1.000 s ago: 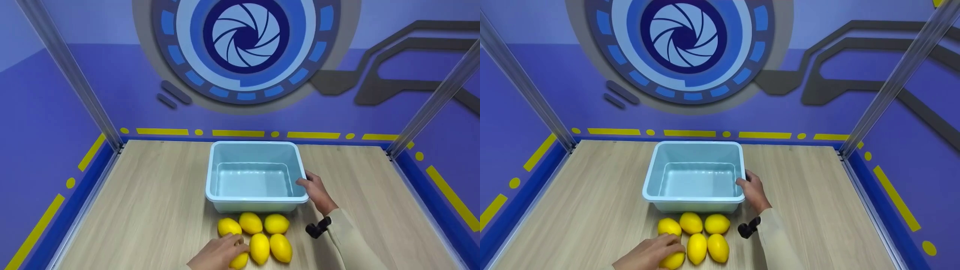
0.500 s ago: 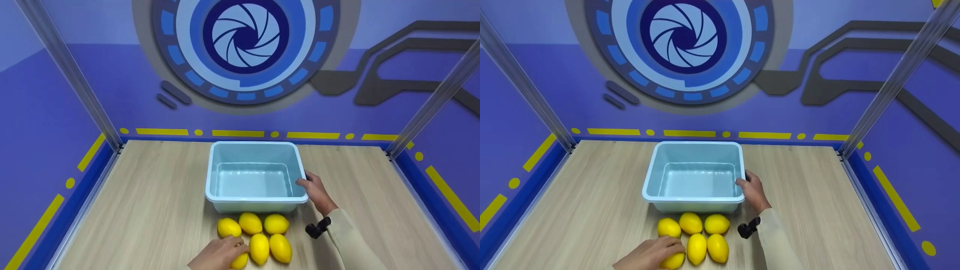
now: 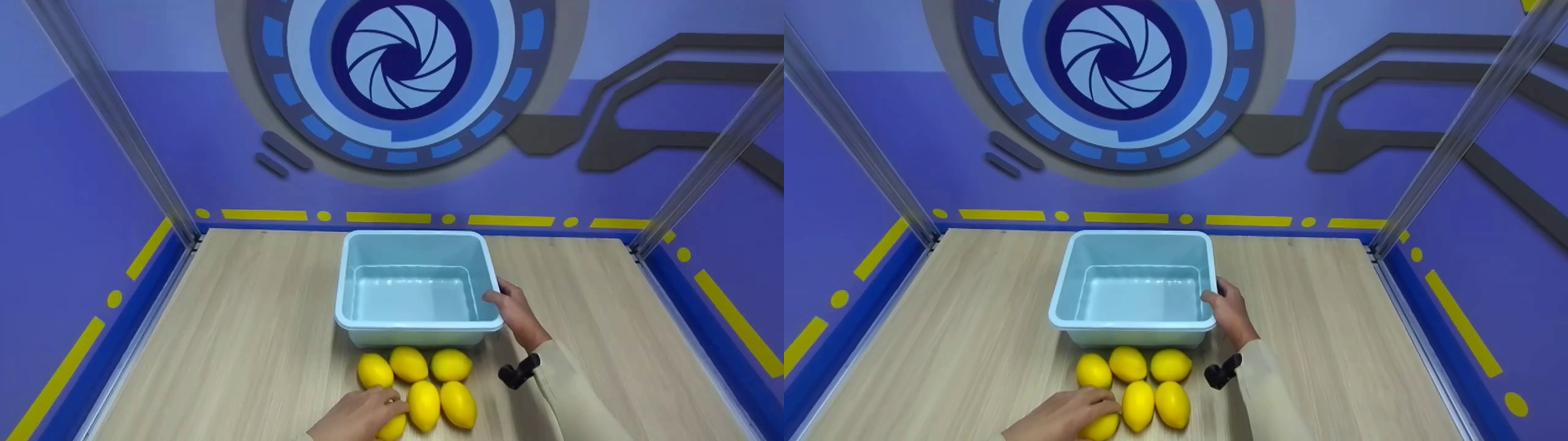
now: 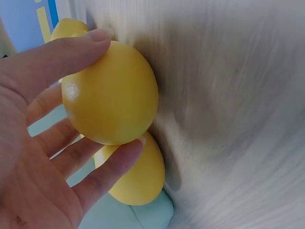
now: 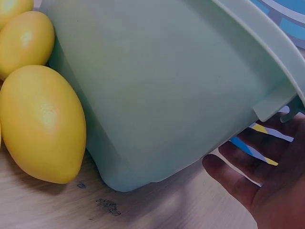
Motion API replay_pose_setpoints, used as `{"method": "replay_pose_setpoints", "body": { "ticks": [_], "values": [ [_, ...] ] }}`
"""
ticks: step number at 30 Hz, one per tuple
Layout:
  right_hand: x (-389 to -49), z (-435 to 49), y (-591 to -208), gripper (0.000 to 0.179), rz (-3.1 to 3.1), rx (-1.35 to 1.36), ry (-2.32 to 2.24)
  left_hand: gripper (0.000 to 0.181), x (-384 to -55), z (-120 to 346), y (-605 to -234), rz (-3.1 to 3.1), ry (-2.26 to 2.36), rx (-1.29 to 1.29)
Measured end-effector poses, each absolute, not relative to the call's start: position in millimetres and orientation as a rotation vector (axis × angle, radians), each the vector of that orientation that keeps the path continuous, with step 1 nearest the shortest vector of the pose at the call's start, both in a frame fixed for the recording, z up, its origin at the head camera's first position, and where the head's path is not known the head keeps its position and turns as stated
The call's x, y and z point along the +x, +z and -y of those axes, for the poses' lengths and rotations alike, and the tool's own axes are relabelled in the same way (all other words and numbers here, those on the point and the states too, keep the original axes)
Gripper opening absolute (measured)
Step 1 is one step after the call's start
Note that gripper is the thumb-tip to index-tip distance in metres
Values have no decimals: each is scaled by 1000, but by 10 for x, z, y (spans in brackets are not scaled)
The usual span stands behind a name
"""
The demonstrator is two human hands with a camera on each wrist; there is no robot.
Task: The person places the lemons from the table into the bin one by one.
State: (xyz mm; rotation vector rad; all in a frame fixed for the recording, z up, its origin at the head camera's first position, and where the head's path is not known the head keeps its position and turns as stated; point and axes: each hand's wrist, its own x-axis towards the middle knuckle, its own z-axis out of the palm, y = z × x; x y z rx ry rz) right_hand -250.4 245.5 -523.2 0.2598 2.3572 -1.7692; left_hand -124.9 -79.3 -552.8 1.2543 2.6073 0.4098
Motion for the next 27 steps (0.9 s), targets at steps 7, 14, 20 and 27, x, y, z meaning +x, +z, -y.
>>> {"method": "replay_pose_setpoints", "body": {
  "ticks": [7, 14, 20, 27],
  "values": [
    [-2527, -2476, -5260, 63, -2331, 272, -1760, 55, -1264, 777, -5541, -2616, 418, 1244],
    [-2508, -2466, -5197, 62, -2323, 270, -1766, 51, -1274, 777, -5540, -2615, 446, 1203],
    [-2385, -2383, -4976, 63, -2310, 260, -1771, 54, -1274, 761, -5533, -2610, 435, 1164],
    [-2478, -2446, -5197, 61, -2363, 262, -1763, 52, -1263, 751, -5513, -2651, 387, 1202]
  ]
}}
